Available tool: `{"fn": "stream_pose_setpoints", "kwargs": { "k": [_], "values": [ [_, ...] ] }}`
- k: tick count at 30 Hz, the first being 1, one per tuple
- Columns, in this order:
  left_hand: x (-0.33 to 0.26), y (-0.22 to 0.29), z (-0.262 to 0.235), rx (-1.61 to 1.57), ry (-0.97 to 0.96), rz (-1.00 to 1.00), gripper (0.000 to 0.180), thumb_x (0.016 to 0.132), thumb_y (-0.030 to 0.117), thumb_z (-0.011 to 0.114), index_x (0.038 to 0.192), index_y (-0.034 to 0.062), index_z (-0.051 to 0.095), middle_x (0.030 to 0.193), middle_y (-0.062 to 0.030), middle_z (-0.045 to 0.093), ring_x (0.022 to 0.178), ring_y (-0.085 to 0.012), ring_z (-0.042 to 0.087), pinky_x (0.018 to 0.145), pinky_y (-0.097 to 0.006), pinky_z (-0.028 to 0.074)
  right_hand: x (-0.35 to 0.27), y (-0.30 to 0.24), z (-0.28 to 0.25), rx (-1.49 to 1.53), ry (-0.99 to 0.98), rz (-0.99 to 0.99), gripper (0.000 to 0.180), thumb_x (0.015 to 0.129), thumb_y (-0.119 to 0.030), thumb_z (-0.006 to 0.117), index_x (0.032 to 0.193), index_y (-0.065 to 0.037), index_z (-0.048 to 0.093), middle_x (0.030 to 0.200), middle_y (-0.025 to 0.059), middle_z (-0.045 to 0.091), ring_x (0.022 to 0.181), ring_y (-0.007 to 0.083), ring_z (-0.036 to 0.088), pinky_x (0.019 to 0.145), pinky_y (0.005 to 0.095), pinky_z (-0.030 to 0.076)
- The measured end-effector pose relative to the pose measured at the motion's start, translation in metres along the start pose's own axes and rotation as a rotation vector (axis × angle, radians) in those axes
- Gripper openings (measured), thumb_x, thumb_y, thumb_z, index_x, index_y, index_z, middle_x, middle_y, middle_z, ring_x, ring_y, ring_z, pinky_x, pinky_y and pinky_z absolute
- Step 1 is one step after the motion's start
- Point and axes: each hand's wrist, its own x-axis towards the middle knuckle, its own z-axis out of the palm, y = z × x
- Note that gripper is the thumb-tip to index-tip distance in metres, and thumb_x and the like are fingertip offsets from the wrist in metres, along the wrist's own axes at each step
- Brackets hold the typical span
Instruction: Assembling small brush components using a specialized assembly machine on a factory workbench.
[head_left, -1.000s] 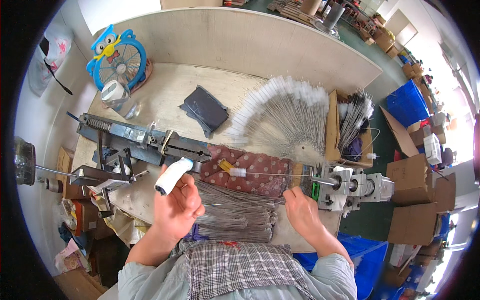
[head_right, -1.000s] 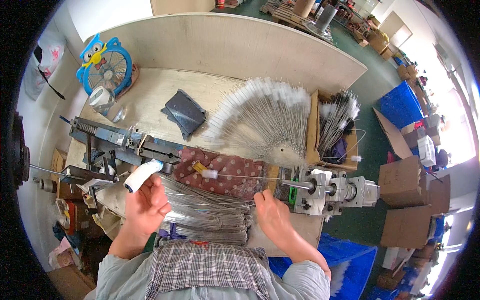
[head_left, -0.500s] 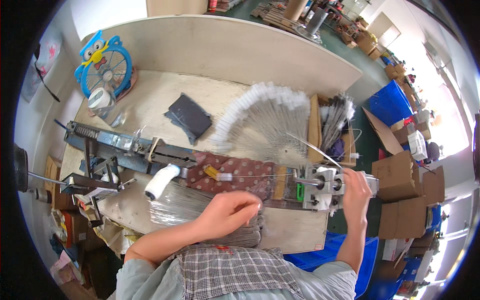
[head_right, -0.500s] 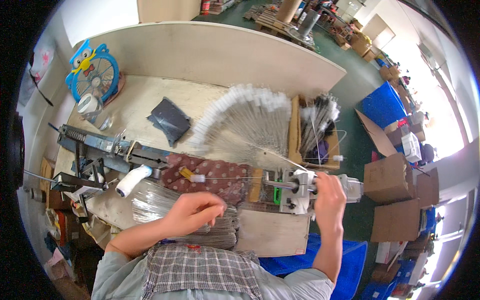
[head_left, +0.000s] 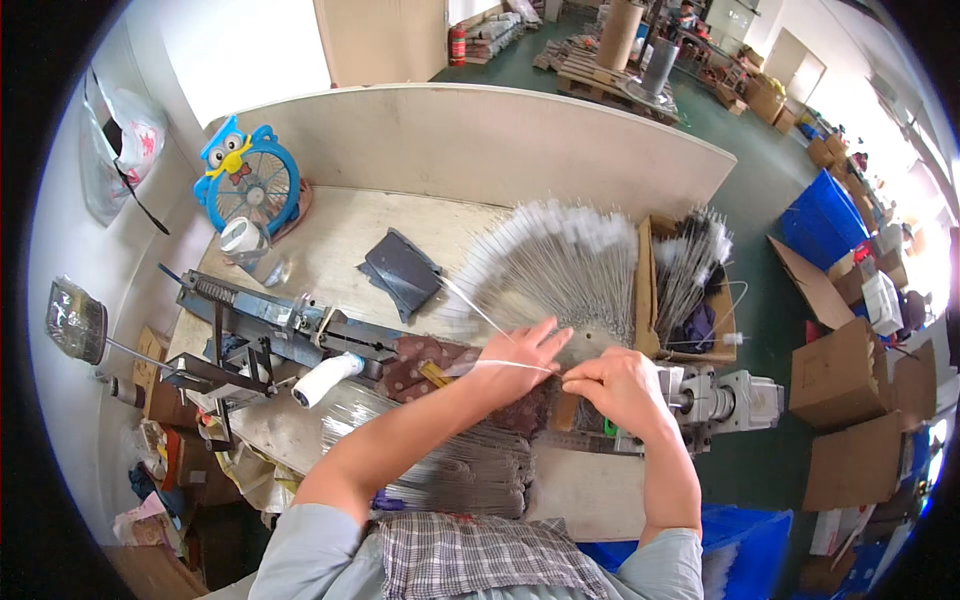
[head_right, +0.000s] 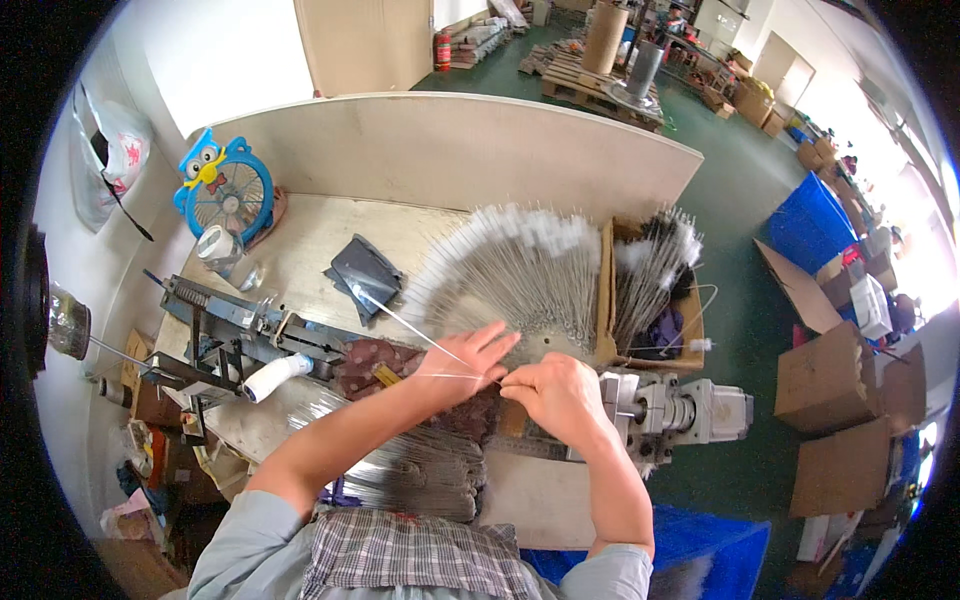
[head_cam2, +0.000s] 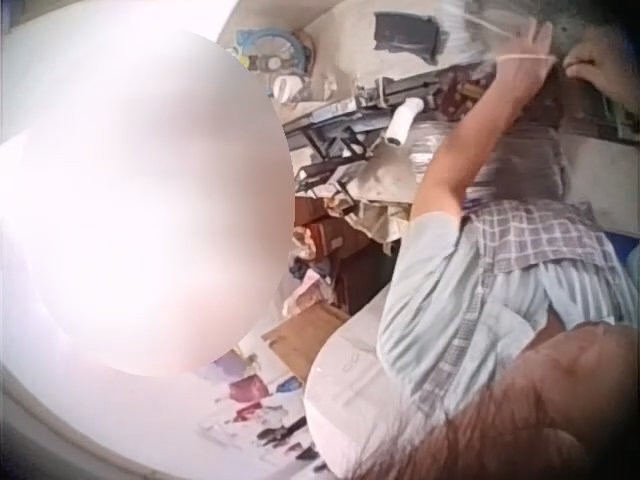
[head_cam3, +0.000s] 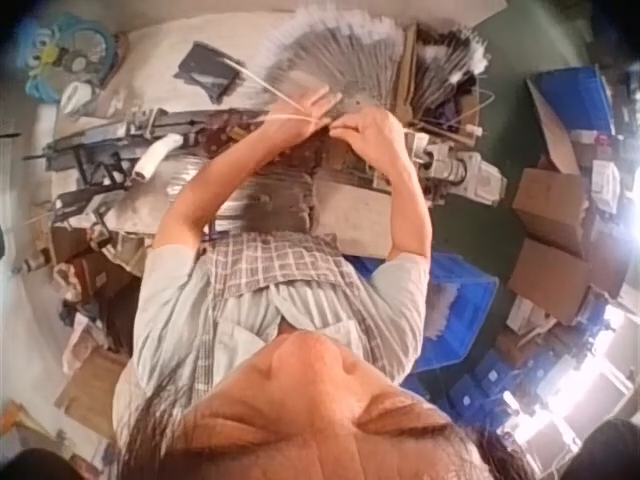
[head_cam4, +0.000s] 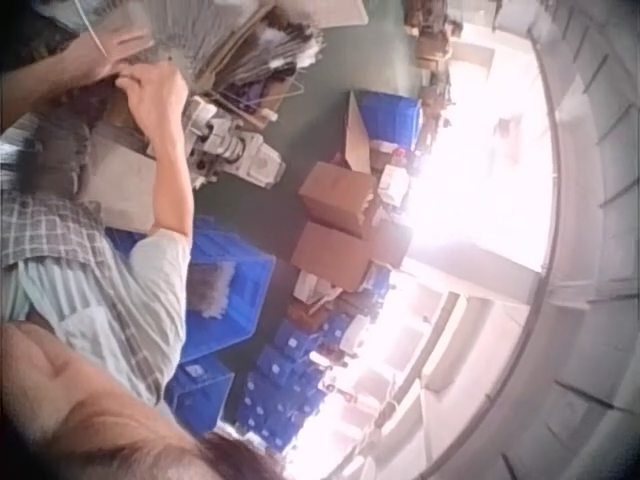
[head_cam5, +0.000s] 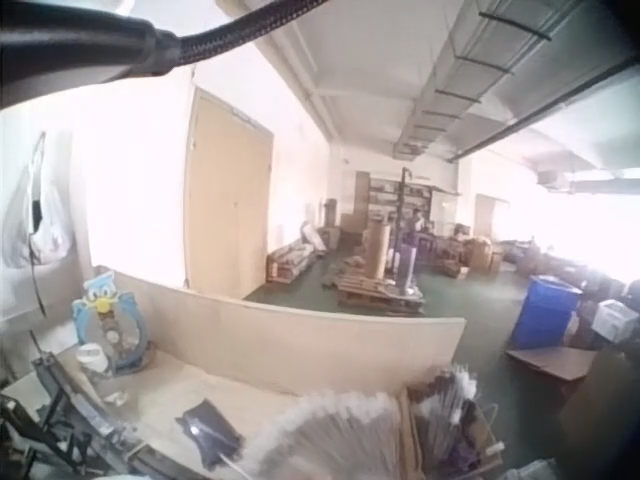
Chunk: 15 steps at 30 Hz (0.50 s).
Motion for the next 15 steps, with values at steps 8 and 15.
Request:
{"fn": "stream_pose_setpoints", "kwargs": {
  "k": [8, 15],
  "values": [
    [-0.116, 0.002, -0.103, -0.381, 0.129, -0.36, 0.02, 0.078, 0.006, 0.068, 0.098, 0.004, 0.067, 0.092, -0.0117, 0.067, 0.082, -0.0224, 0.066, 0.071, -0.029, 0.053, 0.054, -0.062, 0.048, 0.085, 0.128, -0.497, 0.01, 0.074, -0.023, 0.067, 0.074, -0.013, 0.069, 0.07, 0.0011, 0.062, 0.075, 0.0223, 0.056, 0.067, 0.0349, 0.048],
    [-0.164, -0.023, -0.125, -1.234, 0.338, -1.194, 0.023, 0.089, 0.02, 0.06, 0.095, -0.002, 0.064, 0.086, -0.0099, 0.066, 0.071, -0.0156, 0.062, 0.067, -0.028, 0.05, 0.096, -0.095, 0.109, 0.01, 0.169, -0.481, 0.011, 0.073, -0.021, 0.067, 0.072, -0.011, 0.066, 0.07, 0.0008, 0.061, 0.077, 0.0228, 0.055, 0.067, 0.0354, 0.047]
  ]
}}
